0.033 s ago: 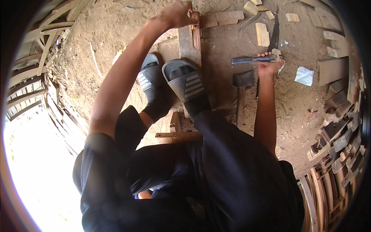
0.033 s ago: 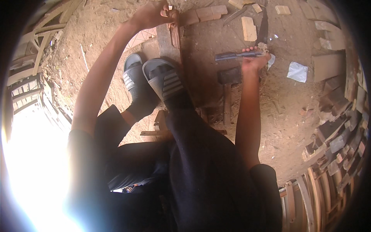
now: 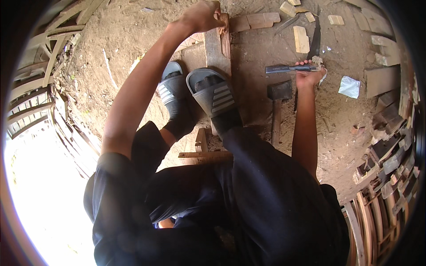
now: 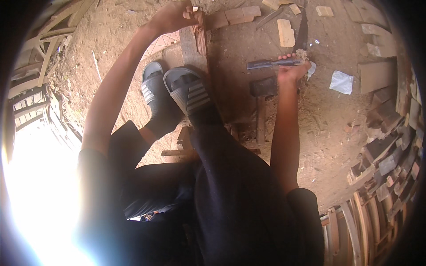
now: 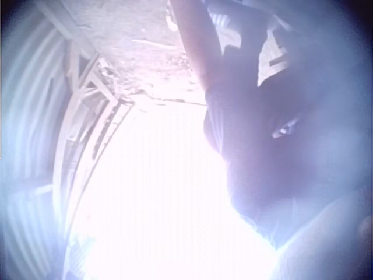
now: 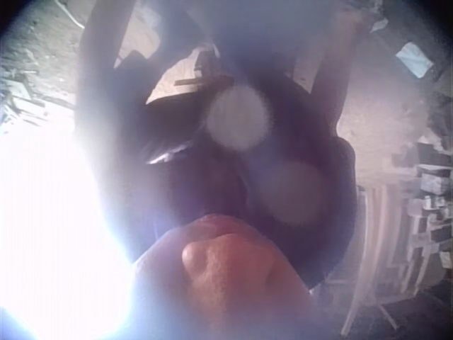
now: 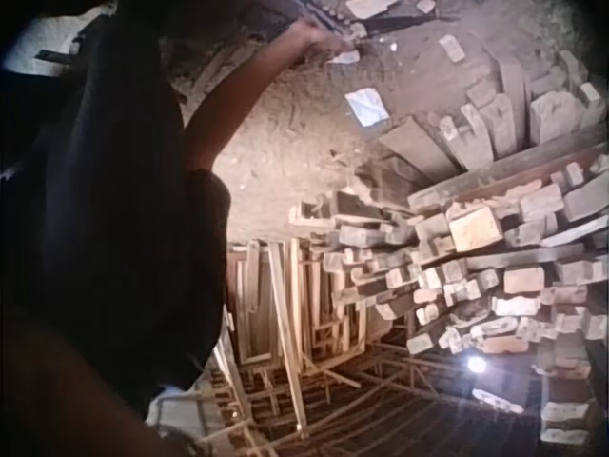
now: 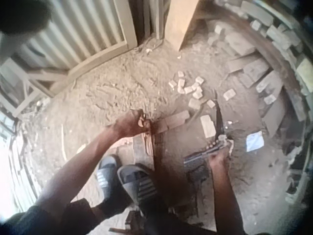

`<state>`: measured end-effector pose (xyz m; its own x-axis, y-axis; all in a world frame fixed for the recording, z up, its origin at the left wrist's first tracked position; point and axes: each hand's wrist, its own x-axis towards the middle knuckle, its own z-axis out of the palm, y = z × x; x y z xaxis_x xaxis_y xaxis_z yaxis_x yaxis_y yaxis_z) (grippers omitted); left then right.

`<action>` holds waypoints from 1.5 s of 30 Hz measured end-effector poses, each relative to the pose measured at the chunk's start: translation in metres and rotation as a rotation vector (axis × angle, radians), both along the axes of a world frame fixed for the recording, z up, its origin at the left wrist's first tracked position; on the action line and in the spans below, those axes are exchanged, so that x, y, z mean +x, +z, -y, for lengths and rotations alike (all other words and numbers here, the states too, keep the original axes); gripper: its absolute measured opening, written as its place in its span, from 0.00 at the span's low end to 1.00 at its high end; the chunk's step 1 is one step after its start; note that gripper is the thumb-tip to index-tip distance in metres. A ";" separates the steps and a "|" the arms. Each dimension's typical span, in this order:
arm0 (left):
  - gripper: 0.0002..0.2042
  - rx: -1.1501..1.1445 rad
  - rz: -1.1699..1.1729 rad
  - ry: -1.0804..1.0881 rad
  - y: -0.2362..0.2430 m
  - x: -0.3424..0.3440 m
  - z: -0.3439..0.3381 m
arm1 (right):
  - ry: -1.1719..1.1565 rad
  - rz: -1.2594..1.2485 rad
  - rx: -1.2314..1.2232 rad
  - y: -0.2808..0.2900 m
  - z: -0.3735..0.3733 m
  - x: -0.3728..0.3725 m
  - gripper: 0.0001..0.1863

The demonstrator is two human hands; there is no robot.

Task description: The person sits on the ground and uses a chisel and mallet to carve a small wooden block. They repeatedly strike the chisel to remove wood shavings and shape the block, occasionally adjusting its position.

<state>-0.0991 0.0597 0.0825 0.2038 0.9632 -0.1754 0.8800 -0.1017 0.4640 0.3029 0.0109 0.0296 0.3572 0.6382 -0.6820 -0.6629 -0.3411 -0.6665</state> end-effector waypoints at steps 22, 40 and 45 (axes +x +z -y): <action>0.15 -0.233 0.273 -0.100 0.078 0.006 0.014 | 0.003 0.031 0.020 -0.001 -0.002 0.004 0.28; 0.47 -0.158 -0.451 -0.271 0.072 0.050 -0.018 | -0.043 0.033 0.015 -0.010 0.004 0.005 0.32; 0.36 -0.038 -0.378 -0.147 0.028 0.037 0.007 | 0.019 0.046 0.052 -0.013 0.003 0.007 0.33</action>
